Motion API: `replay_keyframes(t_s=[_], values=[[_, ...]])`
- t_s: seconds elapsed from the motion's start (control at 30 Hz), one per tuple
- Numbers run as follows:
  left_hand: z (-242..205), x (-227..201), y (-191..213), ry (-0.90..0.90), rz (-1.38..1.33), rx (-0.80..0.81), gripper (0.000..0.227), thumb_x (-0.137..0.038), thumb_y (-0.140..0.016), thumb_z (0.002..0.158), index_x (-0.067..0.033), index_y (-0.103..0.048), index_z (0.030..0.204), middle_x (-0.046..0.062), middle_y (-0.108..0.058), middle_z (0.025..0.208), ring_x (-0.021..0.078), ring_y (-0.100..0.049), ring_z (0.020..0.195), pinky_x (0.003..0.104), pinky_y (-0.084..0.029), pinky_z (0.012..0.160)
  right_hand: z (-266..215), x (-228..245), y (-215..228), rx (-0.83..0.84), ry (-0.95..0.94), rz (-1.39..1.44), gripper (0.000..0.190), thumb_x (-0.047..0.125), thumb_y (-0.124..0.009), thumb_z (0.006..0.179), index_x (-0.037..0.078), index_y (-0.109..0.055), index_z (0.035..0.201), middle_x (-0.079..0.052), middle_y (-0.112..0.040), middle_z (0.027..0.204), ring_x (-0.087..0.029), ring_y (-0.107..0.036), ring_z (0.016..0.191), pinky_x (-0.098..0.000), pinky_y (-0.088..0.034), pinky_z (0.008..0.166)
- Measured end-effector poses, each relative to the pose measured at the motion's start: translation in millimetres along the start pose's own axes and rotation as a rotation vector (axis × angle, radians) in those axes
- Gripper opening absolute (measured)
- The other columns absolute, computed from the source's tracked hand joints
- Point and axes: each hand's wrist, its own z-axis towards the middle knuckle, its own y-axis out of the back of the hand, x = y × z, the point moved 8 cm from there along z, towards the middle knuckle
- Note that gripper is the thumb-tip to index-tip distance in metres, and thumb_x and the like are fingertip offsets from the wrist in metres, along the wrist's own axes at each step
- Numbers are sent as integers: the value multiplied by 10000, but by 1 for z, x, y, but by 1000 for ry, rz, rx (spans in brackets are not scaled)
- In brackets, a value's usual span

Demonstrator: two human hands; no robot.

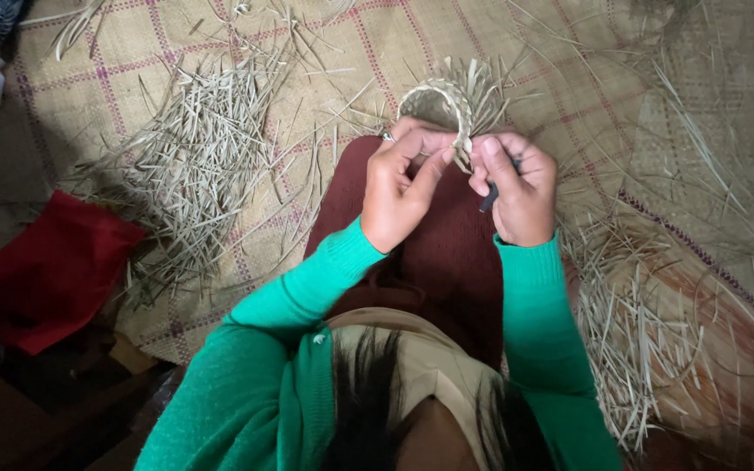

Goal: Trimming excess straw from a hand-woven object using a pair of scissors

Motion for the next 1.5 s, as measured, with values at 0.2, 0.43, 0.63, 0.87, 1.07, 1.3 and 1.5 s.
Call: replay_keyframes(t_s=[0.2, 0.43, 0.63, 0.87, 1.07, 1.3, 1.5], values=[[3, -25, -5, -196, 236, 62, 124, -81, -542, 848, -47, -611, 946, 102, -573, 850, 308, -558, 765, 367, -475, 712, -1, -9, 8, -28, -22, -88, 85, -19, -616, 810, -77, -569, 849, -77, -482, 638, -40, -394, 494, -155, -326, 398], [-2, -17, -11, -285, 494, 118, 88, -47, -540, 830, 8, -593, 875, 126, -518, 711, 315, -502, 703, 379, -454, 664, 4, -7, 1, 53, 85, -464, 58, -51, -571, 806, -2, -580, 776, -77, -558, 598, -56, -453, 524, -177, -335, 422], [-7, -2, -10, -265, 541, 101, 73, -34, -513, 822, -10, -548, 763, 111, -463, 663, 313, -473, 673, 374, -425, 647, 6, -32, 7, 42, 131, -584, 71, -20, -589, 771, 38, -575, 732, -47, -529, 559, -94, -484, 497, -211, -372, 421], [-2, 9, -8, -127, 393, 106, 53, -12, -511, 823, 14, -549, 797, 162, -491, 657, 400, -483, 662, 427, -420, 611, -16, 18, -33, -23, 637, -1145, 75, 25, -591, 791, 73, -541, 762, -44, -459, 708, -265, -551, 621, -324, -448, 544], [-2, 20, -1, 122, 149, 88, 101, -44, -532, 836, 38, -588, 849, 230, -553, 700, 366, -616, 672, 337, -524, 587, -21, 41, -42, 196, 598, -914, 194, -112, -526, 774, -47, -603, 940, -161, -550, 826, -345, -567, 699, -402, -471, 634], [-6, 41, -8, 285, 10, 137, 108, -57, -532, 825, 4, -612, 865, 185, -618, 690, 268, -656, 663, 312, -541, 549, 1, 13, 0, 214, 341, -599, 102, -45, -642, 786, -3, -659, 878, -143, -606, 798, -263, -594, 751, -357, -451, 698], [0, 41, -7, 371, -55, 192, 114, -22, -540, 811, 45, -612, 870, 254, -609, 738, 259, -641, 706, 317, -560, 574, 15, -14, 11, 181, 27, -306, 75, -54, -637, 796, -71, -603, 862, -76, -476, 518, -61, -416, 411, -168, -312, 392]])
